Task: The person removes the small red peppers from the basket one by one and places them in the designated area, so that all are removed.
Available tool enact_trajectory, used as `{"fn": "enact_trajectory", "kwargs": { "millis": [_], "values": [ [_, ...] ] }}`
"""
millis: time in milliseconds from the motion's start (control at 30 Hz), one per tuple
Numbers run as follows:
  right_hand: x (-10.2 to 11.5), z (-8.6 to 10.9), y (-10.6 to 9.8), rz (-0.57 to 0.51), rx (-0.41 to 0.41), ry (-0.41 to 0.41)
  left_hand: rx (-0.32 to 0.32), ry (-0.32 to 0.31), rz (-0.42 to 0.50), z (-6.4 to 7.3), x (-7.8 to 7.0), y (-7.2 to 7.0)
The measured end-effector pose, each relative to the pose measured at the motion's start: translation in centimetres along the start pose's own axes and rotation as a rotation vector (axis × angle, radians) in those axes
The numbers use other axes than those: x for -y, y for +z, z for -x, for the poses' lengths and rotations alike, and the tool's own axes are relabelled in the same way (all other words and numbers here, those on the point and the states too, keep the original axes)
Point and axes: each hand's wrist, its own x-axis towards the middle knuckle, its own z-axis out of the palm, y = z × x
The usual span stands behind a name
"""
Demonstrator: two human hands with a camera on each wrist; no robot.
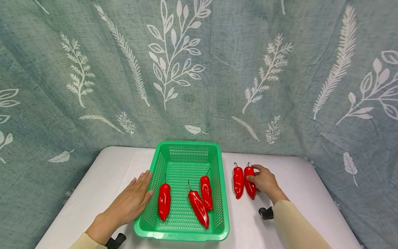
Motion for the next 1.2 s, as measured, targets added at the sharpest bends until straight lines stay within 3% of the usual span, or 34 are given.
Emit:
{"fn": "enact_trajectory", "kwargs": {
  "millis": [400, 633, 967, 1200],
  "values": [
    [0.0, 0.5, -0.1, 0.037, -0.048, -0.023, -0.025, 0.008, -0.011, 0.0, 0.0, 0.2],
    [1.1, 1.3, -0.4, 0.184, -0.149, -0.13, -0.034, 0.008, -0.015, 0.1, 0.0, 0.1],
    [6.3, 4.7, 0.0, 0.177, -0.223, -0.304, -0.02, -0.002, -0.006, 0.3, 0.1, 0.2],
    [11.0, 7.3, 0.5, 0.139, -0.184, -0.417, -0.033, 0.009, -0.016, 0.1, 0.1, 0.3]
  ]
}}
